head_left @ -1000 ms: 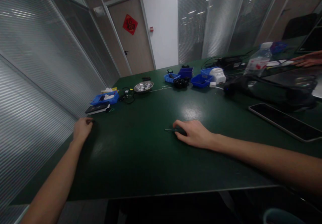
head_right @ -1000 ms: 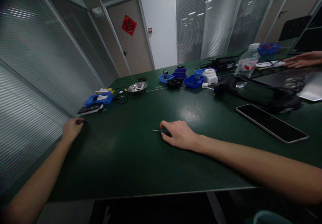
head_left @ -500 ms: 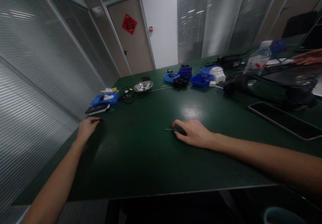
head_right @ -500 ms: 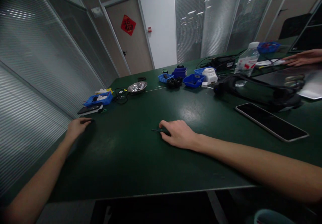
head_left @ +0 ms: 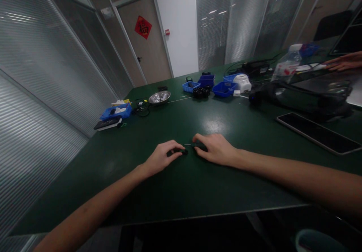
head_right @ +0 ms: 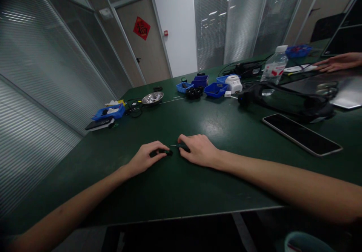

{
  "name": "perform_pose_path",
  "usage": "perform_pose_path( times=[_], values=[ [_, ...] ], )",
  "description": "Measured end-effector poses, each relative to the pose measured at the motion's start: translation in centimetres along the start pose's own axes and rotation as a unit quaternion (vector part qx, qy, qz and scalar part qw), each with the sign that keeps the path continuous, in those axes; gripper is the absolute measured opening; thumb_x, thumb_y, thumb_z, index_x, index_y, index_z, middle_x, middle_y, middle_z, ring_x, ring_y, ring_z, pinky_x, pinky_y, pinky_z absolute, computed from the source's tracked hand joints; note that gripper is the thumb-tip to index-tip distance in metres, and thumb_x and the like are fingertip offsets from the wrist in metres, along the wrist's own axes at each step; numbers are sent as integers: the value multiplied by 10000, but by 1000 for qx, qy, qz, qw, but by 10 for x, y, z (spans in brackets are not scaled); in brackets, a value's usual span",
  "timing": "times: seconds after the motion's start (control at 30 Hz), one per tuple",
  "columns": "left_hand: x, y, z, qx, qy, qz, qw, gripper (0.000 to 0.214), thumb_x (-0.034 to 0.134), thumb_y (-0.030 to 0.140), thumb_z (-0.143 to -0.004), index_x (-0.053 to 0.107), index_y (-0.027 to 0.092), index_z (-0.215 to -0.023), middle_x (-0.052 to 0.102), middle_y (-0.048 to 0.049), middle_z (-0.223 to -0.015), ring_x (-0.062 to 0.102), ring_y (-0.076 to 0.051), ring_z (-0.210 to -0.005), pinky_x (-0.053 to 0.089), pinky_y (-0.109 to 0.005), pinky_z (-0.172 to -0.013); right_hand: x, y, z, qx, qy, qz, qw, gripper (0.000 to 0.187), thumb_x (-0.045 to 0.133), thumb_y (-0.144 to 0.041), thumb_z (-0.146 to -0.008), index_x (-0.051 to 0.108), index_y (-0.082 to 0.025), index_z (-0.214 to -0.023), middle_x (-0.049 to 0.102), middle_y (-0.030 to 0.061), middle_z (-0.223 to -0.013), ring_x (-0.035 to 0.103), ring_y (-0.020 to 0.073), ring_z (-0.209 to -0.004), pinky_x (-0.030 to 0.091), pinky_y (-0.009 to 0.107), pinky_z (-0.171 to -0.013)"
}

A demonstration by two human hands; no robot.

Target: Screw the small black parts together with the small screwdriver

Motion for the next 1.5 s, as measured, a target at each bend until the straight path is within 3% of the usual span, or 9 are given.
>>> perform_pose_path(
  times=[0.17, 0.43, 0.7, 1.0, 1.5],
  values=[
    [-3, -2, 5, -17, -1, 5, 1000, 351, 648, 280, -992, 623, 241, -1340, 689, -71, -1188, 654, -206, -1041, 540, -348, -896, -1, 0, 0, -1, 0, -11, 1000, 274, 565, -354, -982, 602, -199, -1205, 663, 10, -766, 564, 153, -614, 305, 274, -597],
    [-9, -10, 7, -39, 50, -43, 997, 285, 638, 318, -991, 663, 256, -1269, 674, -77, -1175, 632, -234, -1070, 529, -395, -926, -6, -5, 3, -14, 14, -30, 999, 292, 570, -360, -979, 618, -184, -1206, 648, -3, -738, 549, 137, -593, 335, 269, -609],
    [-11, -16, 5, -37, 31, -52, 998, 238, 606, 330, -1013, 697, 239, -1213, 683, -71, -1171, 612, -230, -1056, 511, -363, -865, -3, -7, 4, -44, 10, -31, 998, 277, 565, -364, -987, 629, -207, -1206, 652, -6, -750, 563, 137, -605, 338, 268, -610],
    [-11, -8, 6, -6, 25, -41, 999, 236, 596, 252, -1019, 700, 254, -1230, 677, -57, -1182, 604, -217, -1103, 495, -375, -955, -3, -7, 3, -59, 9, -30, 998, 281, 547, -373, -1001, 623, -206, -1213, 654, -3, -760, 553, 135, -601, 326, 268, -605],
    [-7, -3, 6, 16, 3, -40, 999, 264, 608, 276, -1019, 696, 255, -1267, 671, -65, -1179, 608, -216, -1108, 498, -381, -984, -1, -12, 5, -109, -6, -28, 994, 275, 519, -368, -1032, 592, -220, -1251, 744, 52, -1038, 650, 166, -740, 376, 287, -639]
  ],
)
Point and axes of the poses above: each hand's wrist, its own z-axis away from the middle knuckle, its own x-axis out of the palm, y = z × x, the point moved 6 cm from there along -z, towards the middle knuckle
